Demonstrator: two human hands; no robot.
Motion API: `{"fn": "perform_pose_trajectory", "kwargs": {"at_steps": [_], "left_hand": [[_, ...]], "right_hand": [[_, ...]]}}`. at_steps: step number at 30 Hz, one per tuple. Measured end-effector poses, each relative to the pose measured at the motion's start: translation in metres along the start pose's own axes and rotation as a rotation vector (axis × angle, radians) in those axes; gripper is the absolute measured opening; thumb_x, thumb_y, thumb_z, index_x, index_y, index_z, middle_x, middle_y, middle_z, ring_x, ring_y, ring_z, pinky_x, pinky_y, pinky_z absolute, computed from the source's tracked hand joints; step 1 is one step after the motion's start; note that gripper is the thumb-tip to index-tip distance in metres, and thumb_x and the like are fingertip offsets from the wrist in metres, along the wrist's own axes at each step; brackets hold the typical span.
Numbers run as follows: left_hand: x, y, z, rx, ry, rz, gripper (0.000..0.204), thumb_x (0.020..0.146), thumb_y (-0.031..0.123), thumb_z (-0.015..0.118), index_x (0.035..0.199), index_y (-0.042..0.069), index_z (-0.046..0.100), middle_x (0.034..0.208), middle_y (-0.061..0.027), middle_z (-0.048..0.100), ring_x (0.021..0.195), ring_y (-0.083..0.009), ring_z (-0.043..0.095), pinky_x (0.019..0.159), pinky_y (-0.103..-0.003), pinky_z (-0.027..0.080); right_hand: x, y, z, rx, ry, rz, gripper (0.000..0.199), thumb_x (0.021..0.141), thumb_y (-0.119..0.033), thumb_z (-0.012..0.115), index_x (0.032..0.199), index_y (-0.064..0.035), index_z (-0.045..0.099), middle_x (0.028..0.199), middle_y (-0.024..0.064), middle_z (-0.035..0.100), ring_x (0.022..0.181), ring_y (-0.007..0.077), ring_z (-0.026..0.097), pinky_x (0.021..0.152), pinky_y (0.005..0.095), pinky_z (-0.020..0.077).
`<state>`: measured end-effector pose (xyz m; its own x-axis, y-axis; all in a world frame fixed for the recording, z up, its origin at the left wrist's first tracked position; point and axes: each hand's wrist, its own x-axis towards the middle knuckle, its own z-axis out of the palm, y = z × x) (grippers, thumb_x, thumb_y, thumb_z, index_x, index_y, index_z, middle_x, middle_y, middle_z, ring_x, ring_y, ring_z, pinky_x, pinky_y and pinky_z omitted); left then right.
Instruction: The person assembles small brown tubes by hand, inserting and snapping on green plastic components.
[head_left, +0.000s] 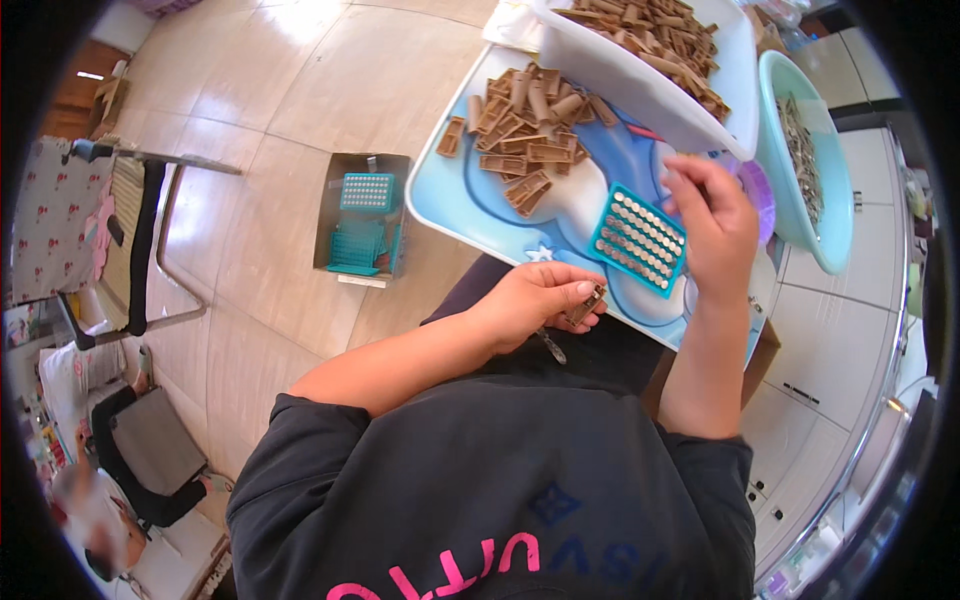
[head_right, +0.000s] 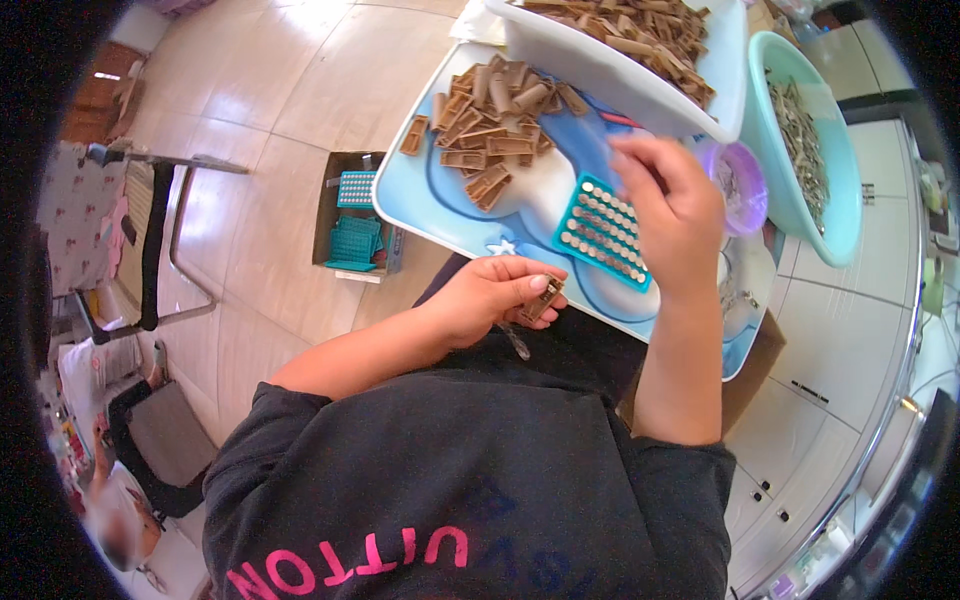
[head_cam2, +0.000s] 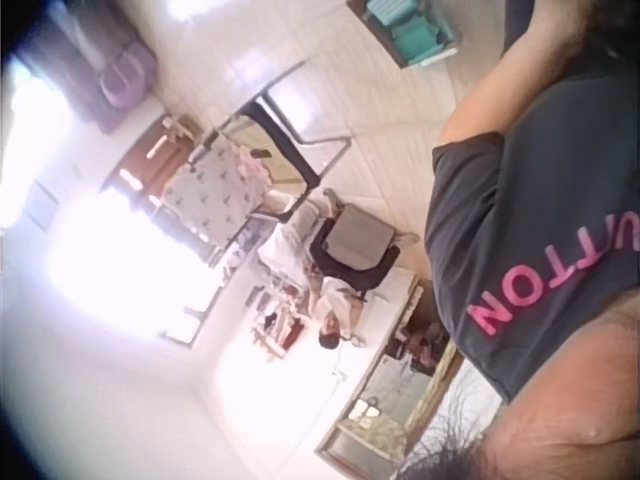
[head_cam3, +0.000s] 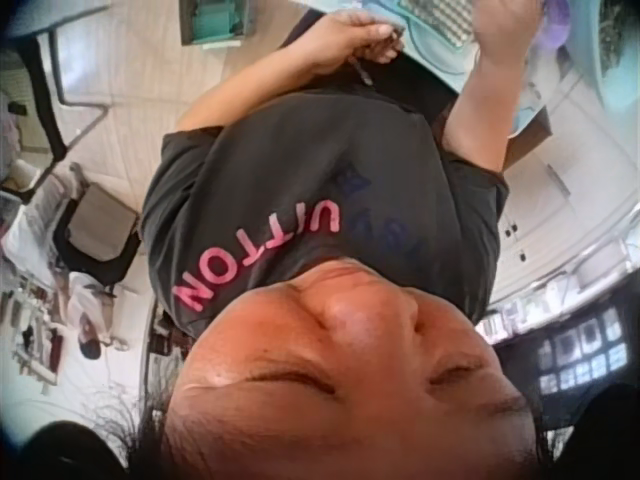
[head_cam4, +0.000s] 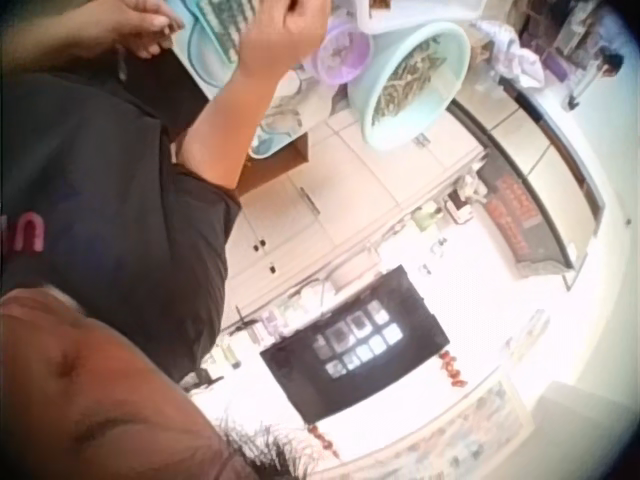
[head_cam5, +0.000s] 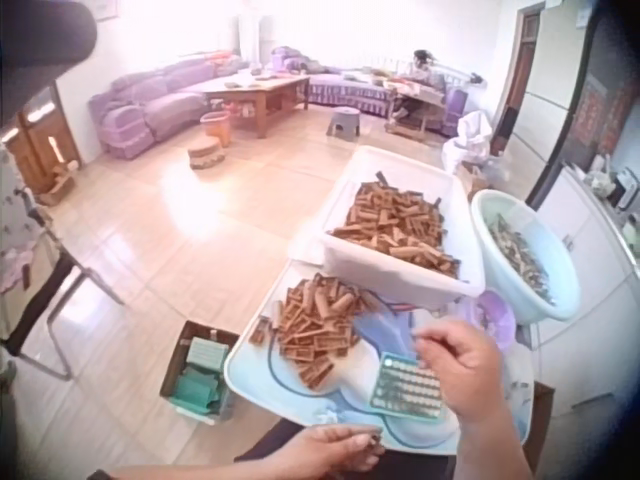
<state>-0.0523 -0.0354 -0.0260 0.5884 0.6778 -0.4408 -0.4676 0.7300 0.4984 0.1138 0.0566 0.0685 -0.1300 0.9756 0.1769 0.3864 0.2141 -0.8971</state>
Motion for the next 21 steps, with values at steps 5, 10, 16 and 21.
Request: {"fn": "perform_pose_trajectory", "kwargs": {"at_steps": [5,10,16,21], "left_hand": [[0.012,0.012,0.022,0.029,0.057,0.047,0.027,0.092,0.018,0.052,0.113,0.002,0.057,0.096,-0.0095,0.064,0.082,-0.0152,0.062,0.076,-0.029,0.052],[0.031,0.006,0.034,0.079,0.164,0.059,0.027,0.093,0.018,0.050,0.114,0.002,0.057,0.098,-0.0105,0.063,0.084,-0.0167,0.062,0.076,-0.031,0.053],[0.038,0.000,0.036,0.127,0.189,0.044,0.027,0.094,0.018,0.050,0.113,0.000,0.056,0.100,-0.0099,0.063,0.087,-0.0173,0.062,0.077,-0.030,0.053],[0.037,0.002,0.042,0.143,0.221,-0.044,0.028,0.094,0.018,0.049,0.112,-0.002,0.055,0.103,-0.0102,0.061,0.088,-0.0184,0.062,0.077,-0.031,0.053]], "right_hand": [[-0.075,0.077,-0.041,-0.319,0.219,-0.006,0.008,0.079,-0.004,0.064,0.086,0.0004,0.064,0.078,0.0051,0.057,0.066,0.0100,0.051,0.058,0.0218,0.0405],[-0.110,0.091,-0.037,-0.300,0.227,0.093,0.010,0.076,-0.001,0.066,0.085,-0.0004,0.064,0.085,0.0054,0.055,0.066,0.0122,0.050,0.057,0.0235,0.0399],[-0.110,0.091,-0.036,-0.351,0.192,0.059,0.012,0.075,0.000,0.067,0.087,-0.0001,0.064,0.085,0.0071,0.055,0.068,0.0162,0.054,0.060,0.0257,0.0431],[-0.108,0.096,-0.035,-0.399,0.164,-0.011,0.012,0.074,0.000,0.067,0.086,0.0001,0.064,0.083,0.0087,0.055,0.069,0.0198,0.056,0.061,0.0277,0.0448]]}}
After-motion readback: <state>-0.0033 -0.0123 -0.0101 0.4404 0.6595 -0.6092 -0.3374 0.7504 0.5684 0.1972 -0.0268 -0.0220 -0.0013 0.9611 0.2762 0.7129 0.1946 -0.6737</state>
